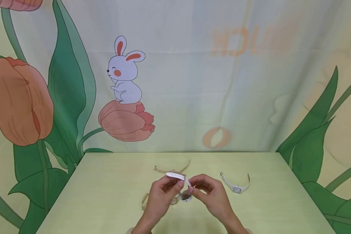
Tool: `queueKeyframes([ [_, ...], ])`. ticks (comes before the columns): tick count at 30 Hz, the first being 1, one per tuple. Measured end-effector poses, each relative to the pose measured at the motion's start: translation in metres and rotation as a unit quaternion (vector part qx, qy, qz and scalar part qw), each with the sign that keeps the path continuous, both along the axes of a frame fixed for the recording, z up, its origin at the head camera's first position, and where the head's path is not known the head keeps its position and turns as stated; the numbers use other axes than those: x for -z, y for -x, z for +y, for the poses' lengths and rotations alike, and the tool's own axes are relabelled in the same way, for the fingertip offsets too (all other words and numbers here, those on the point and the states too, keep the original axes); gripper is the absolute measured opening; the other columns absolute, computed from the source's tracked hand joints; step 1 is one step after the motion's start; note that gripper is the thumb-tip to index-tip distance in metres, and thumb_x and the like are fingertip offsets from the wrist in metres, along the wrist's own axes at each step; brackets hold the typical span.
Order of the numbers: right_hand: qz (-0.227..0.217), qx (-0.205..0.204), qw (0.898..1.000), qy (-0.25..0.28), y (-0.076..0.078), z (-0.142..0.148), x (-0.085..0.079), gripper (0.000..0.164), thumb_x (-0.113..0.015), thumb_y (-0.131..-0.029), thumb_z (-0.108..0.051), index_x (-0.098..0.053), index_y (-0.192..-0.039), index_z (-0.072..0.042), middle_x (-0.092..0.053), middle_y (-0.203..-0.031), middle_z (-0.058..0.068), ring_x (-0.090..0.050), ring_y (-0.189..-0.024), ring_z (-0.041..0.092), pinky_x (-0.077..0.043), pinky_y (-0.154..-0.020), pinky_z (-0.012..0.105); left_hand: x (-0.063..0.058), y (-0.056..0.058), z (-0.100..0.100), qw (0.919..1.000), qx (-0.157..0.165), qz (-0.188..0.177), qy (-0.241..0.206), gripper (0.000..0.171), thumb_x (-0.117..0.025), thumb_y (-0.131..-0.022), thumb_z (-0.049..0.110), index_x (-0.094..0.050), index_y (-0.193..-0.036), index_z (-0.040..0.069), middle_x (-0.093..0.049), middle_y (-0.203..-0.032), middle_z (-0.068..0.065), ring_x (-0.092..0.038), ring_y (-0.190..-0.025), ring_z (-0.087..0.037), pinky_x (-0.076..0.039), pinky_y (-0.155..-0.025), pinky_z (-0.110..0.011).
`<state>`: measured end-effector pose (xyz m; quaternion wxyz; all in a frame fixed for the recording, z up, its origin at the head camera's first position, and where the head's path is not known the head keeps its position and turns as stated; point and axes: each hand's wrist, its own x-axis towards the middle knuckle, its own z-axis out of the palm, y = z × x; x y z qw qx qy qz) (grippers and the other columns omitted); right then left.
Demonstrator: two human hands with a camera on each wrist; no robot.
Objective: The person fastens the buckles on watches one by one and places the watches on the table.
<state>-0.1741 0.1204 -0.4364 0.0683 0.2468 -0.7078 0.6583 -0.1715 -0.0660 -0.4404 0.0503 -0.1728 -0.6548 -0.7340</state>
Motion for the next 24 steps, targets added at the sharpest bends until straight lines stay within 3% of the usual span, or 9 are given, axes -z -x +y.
queueKeyframes([
  [8,0.039,0.002,0.999,-0.006,0.0007,-0.0017,-0.0023,0.015,-0.071,-0.089,-0.006,-0.070,-0.104,-0.006,-0.071,-0.099,0.011,-0.068,-0.090,0.015,-0.056,-0.081,0.026,0.0009,-0.0002,0.0013,0.9999,0.013,0.002,0.007,0.021,-0.067,-0.093,0.009,-0.069,-0.108,-0.005,-0.067,-0.109,-0.024,-0.068,-0.097,-0.008,-0.055,-0.089,-0.023],
  [14,0.049,0.000,0.999,-0.007,0.0006,-0.0019,-0.0021,0.013,-0.070,-0.089,-0.003,-0.071,-0.102,-0.001,-0.066,-0.100,0.015,-0.065,-0.094,0.013,-0.056,-0.082,0.025,0.0004,-0.0009,0.0018,0.9996,0.019,-0.016,0.011,0.024,-0.068,-0.092,0.012,-0.068,-0.112,-0.003,-0.068,-0.113,-0.024,-0.070,-0.098,-0.009,-0.057,-0.086,-0.024],
  [18,0.034,-0.002,0.999,-0.016,-0.0004,-0.0008,-0.0017,0.013,-0.067,-0.092,-0.005,-0.072,-0.104,-0.001,-0.065,-0.102,0.013,-0.064,-0.097,0.009,-0.056,-0.086,0.024,0.0000,-0.0007,0.0018,0.9995,0.021,-0.023,0.005,0.026,-0.069,-0.092,0.013,-0.068,-0.113,-0.003,-0.069,-0.114,-0.024,-0.070,-0.098,-0.011,-0.058,-0.084,-0.025],
  [24,0.017,-0.004,1.000,-0.025,-0.0025,-0.0002,-0.0047,0.015,-0.063,-0.095,-0.008,-0.072,-0.107,-0.003,-0.069,-0.104,0.014,-0.065,-0.097,0.008,-0.058,-0.080,0.028,0.0014,0.0004,0.0005,0.9993,0.033,-0.019,-0.006,0.026,-0.069,-0.092,0.011,-0.068,-0.112,-0.005,-0.068,-0.111,-0.026,-0.071,-0.094,-0.010,-0.058,-0.083,-0.027],
])
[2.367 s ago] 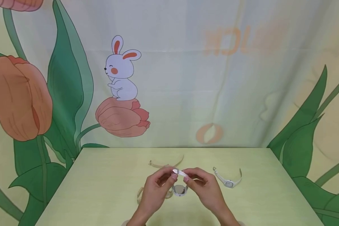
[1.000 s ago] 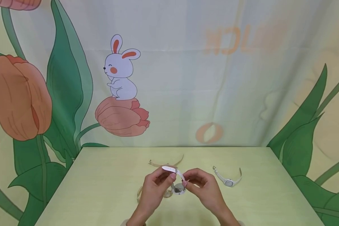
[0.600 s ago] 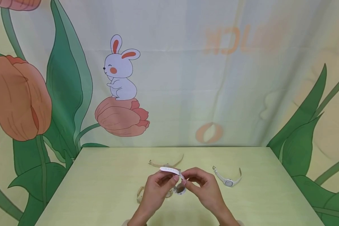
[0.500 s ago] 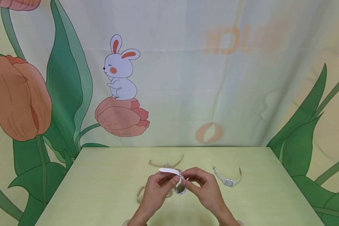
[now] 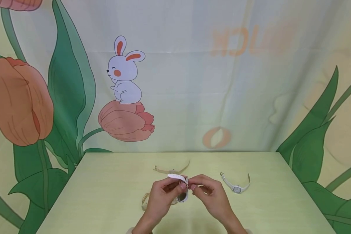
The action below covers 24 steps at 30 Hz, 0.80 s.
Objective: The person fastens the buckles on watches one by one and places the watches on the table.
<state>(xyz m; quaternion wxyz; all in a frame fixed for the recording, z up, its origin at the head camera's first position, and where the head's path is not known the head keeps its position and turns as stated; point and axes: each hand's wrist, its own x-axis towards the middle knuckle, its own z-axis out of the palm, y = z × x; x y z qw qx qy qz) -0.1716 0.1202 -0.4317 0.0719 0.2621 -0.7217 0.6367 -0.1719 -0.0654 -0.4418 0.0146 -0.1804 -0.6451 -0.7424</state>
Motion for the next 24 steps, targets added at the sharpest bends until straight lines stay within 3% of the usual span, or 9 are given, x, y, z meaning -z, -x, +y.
queueKeyframes([
  [7,0.012,0.026,1.000,-0.009,-0.002,-0.001,-0.006,0.015,-0.066,-0.093,-0.009,-0.073,-0.107,-0.007,-0.072,-0.105,0.011,-0.067,-0.100,0.010,-0.058,-0.083,0.028,0.002,0.002,-0.003,0.9978,0.054,0.019,-0.034,0.031,-0.064,-0.094,0.006,-0.062,-0.118,-0.013,-0.065,-0.113,-0.030,-0.071,-0.096,-0.011,-0.058,-0.087,-0.030],
  [17,-0.105,0.117,0.988,-0.010,0.003,-0.010,-0.011,0.017,-0.082,-0.080,-0.022,-0.075,-0.092,-0.011,-0.074,-0.089,0.009,-0.071,-0.077,0.011,-0.060,-0.063,0.030,0.003,0.002,0.002,0.9996,0.018,-0.019,0.008,0.032,-0.070,-0.090,0.015,-0.068,-0.118,-0.001,-0.068,-0.116,-0.024,-0.071,-0.100,-0.011,-0.058,-0.086,-0.027],
  [24,-0.096,0.128,0.987,-0.009,0.005,-0.012,-0.010,0.014,-0.076,-0.087,-0.026,-0.076,-0.090,-0.012,-0.075,-0.084,0.008,-0.071,-0.071,0.011,-0.060,-0.060,0.032,0.002,0.001,0.002,0.9993,0.025,-0.029,-0.003,0.035,-0.068,-0.092,0.011,-0.065,-0.123,-0.004,-0.066,-0.120,-0.026,-0.072,-0.095,-0.013,-0.058,-0.084,-0.026],
])
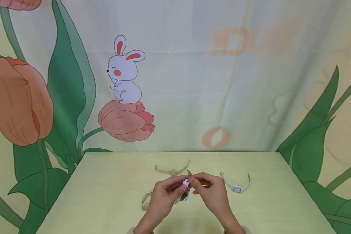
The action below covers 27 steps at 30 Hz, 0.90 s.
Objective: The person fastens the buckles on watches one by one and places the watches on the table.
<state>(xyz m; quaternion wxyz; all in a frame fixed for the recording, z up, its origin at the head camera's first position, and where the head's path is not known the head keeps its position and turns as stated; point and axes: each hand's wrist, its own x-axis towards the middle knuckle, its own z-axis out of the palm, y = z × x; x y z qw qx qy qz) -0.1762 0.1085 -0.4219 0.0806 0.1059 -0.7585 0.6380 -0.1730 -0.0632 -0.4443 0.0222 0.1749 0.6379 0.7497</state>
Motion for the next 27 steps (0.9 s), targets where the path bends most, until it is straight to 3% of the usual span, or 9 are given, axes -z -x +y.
queueKeyframes([
  [5,0.004,0.009,1.000,0.006,-0.0005,-0.0009,-0.0012,0.011,-0.074,-0.089,-0.024,-0.075,-0.092,-0.013,-0.074,-0.084,0.008,-0.070,-0.073,0.012,-0.060,-0.057,0.033,-0.0010,0.0008,0.0011,0.9991,-0.023,-0.009,0.033,0.030,-0.069,-0.091,0.011,-0.068,-0.120,0.002,-0.068,-0.119,-0.021,-0.070,-0.097,-0.009,-0.058,-0.079,-0.022],
  [11,0.049,0.030,0.998,0.010,-0.0005,0.0002,-0.0023,0.005,-0.074,-0.088,-0.015,-0.072,-0.092,-0.015,-0.071,-0.089,0.006,-0.065,-0.076,0.012,-0.057,-0.052,0.032,-0.0018,0.0003,0.0033,0.9964,-0.060,-0.008,0.060,0.024,-0.070,-0.090,0.007,-0.072,-0.113,0.005,-0.070,-0.114,-0.016,-0.068,-0.092,-0.009,-0.056,-0.076,-0.019],
  [20,0.046,-0.016,0.997,0.054,-0.0016,0.0008,0.0006,0.009,-0.070,-0.091,-0.013,-0.069,-0.094,-0.005,-0.070,-0.090,0.016,-0.069,-0.073,0.013,-0.060,-0.059,0.034,-0.0039,-0.0004,0.0038,0.9939,-0.086,0.000,0.069,0.017,-0.070,-0.091,0.012,-0.074,-0.107,0.006,-0.073,-0.102,-0.015,-0.067,-0.082,-0.009,-0.056,-0.073,-0.020],
  [27,0.037,-0.016,0.998,0.049,-0.0029,-0.0002,0.0016,0.009,-0.070,-0.090,-0.014,-0.069,-0.093,-0.006,-0.070,-0.088,0.015,-0.070,-0.073,0.014,-0.060,-0.061,0.034,-0.0031,0.0000,0.0033,0.9934,-0.094,-0.006,0.065,0.017,-0.072,-0.090,0.018,-0.074,-0.103,0.007,-0.072,-0.094,-0.017,-0.068,-0.079,-0.009,-0.055,-0.070,-0.019],
])
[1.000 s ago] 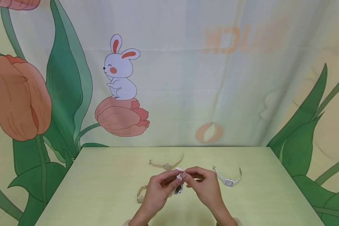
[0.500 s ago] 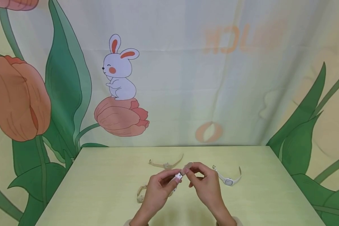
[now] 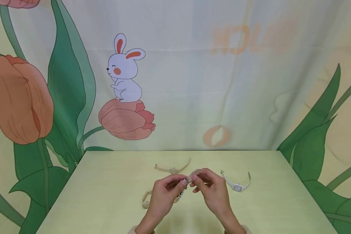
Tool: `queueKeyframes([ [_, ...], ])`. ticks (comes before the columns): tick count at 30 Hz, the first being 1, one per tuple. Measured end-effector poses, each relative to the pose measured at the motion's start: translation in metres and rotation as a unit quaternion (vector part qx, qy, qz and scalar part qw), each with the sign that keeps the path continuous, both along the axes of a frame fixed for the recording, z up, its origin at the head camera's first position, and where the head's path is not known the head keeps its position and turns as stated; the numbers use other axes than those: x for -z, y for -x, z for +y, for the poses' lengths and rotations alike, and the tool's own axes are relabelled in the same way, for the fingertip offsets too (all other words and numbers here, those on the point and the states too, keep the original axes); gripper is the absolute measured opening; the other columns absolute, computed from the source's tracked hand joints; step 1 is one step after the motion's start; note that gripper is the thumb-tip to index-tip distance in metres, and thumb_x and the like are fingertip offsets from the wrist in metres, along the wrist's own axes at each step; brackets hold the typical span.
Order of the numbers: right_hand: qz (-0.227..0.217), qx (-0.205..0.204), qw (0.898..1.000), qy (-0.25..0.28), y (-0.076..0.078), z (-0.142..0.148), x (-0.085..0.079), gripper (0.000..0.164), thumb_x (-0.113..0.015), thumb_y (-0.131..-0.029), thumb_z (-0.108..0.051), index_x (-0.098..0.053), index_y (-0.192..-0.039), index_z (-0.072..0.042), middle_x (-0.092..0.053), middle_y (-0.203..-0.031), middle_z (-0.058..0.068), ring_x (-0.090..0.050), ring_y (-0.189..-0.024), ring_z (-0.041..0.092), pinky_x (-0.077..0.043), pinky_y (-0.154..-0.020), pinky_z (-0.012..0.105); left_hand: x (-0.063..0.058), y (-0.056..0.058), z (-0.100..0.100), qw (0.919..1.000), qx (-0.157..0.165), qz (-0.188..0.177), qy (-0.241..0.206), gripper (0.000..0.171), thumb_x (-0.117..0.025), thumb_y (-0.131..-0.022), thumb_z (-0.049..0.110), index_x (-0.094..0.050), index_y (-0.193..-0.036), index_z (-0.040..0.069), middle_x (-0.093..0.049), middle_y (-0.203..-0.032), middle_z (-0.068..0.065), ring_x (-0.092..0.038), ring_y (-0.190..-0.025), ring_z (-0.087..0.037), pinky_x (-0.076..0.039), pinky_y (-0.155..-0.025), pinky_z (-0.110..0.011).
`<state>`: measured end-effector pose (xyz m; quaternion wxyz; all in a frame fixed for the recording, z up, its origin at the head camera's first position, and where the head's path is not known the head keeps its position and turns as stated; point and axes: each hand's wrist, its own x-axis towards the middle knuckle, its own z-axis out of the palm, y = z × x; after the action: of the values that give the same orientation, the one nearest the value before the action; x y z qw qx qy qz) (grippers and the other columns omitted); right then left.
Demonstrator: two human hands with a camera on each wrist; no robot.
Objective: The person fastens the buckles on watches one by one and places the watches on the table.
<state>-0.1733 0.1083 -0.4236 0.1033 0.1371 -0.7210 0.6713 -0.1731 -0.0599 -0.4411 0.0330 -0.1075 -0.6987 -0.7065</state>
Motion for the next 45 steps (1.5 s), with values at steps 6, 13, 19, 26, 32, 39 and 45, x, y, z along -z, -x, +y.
queueKeyframes([
  [6,-0.003,0.003,1.000,-0.005,-0.001,0.000,0.001,0.006,-0.071,-0.090,-0.013,-0.070,-0.093,-0.008,-0.071,-0.091,0.014,-0.070,-0.074,0.013,-0.060,-0.063,0.033,0.001,0.001,0.000,1.0000,0.000,0.003,0.004,0.019,-0.073,-0.090,0.022,-0.074,-0.101,0.007,-0.072,-0.091,-0.019,-0.068,-0.078,-0.010,-0.054,-0.068,-0.020],
  [13,-0.003,0.011,1.000,-0.020,-0.001,0.001,0.003,0.008,-0.073,-0.089,-0.015,-0.071,-0.093,-0.009,-0.072,-0.090,0.012,-0.070,-0.074,0.012,-0.060,-0.064,0.032,0.002,0.002,0.000,1.0000,-0.003,0.000,0.008,0.017,-0.074,-0.088,0.021,-0.075,-0.098,0.007,-0.073,-0.088,-0.016,-0.068,-0.076,-0.010,-0.054,-0.068,-0.019],
  [19,0.005,0.014,0.999,-0.037,-0.001,0.001,0.005,0.008,-0.073,-0.088,-0.020,-0.072,-0.092,-0.013,-0.073,-0.088,0.008,-0.070,-0.073,0.012,-0.059,-0.064,0.030,0.002,0.003,0.001,1.0000,-0.003,0.000,0.008,0.016,-0.075,-0.087,0.019,-0.075,-0.097,0.007,-0.072,-0.087,-0.017,-0.067,-0.074,-0.009,-0.054,-0.068,-0.020],
  [26,0.031,0.030,0.997,-0.065,-0.001,0.002,0.008,0.004,-0.077,-0.086,-0.019,-0.075,-0.089,-0.018,-0.075,-0.088,0.001,-0.071,-0.074,0.011,-0.059,-0.067,0.026,0.002,0.004,0.002,1.0000,-0.003,-0.003,0.006,0.014,-0.075,-0.087,0.015,-0.075,-0.096,0.004,-0.072,-0.085,-0.019,-0.067,-0.073,-0.008,-0.054,-0.067,-0.019],
  [32,0.042,0.045,0.996,-0.057,-0.001,0.002,0.008,0.004,-0.078,-0.084,-0.020,-0.076,-0.088,-0.019,-0.075,-0.087,-0.001,-0.069,-0.080,0.008,-0.058,-0.068,0.026,0.003,0.005,0.003,0.9997,0.010,-0.018,0.009,0.013,-0.075,-0.087,0.013,-0.075,-0.099,0.006,-0.073,-0.093,-0.017,-0.068,-0.077,-0.009,-0.055,-0.069,-0.019],
  [39,0.016,0.040,0.998,-0.035,0.000,0.005,0.007,0.009,-0.078,-0.084,-0.021,-0.075,-0.091,-0.015,-0.074,-0.088,0.003,-0.067,-0.078,0.010,-0.058,-0.069,0.027,0.005,0.003,0.002,0.9987,0.044,0.011,0.026,0.025,-0.074,-0.085,0.003,-0.072,-0.109,0.008,-0.070,-0.110,-0.014,-0.066,-0.093,-0.008,-0.055,-0.081,-0.020],
  [45,0.062,0.004,0.997,-0.042,0.000,0.006,0.011,0.013,-0.075,-0.087,-0.014,-0.074,-0.100,-0.014,-0.073,-0.095,0.004,-0.067,-0.089,0.011,-0.057,-0.072,0.026,0.004,0.001,0.002,0.9985,0.036,0.030,0.031,0.022,-0.075,-0.086,0.012,-0.074,-0.108,0.009,-0.070,-0.112,-0.011,-0.067,-0.097,-0.009,-0.054,-0.085,-0.021],
])
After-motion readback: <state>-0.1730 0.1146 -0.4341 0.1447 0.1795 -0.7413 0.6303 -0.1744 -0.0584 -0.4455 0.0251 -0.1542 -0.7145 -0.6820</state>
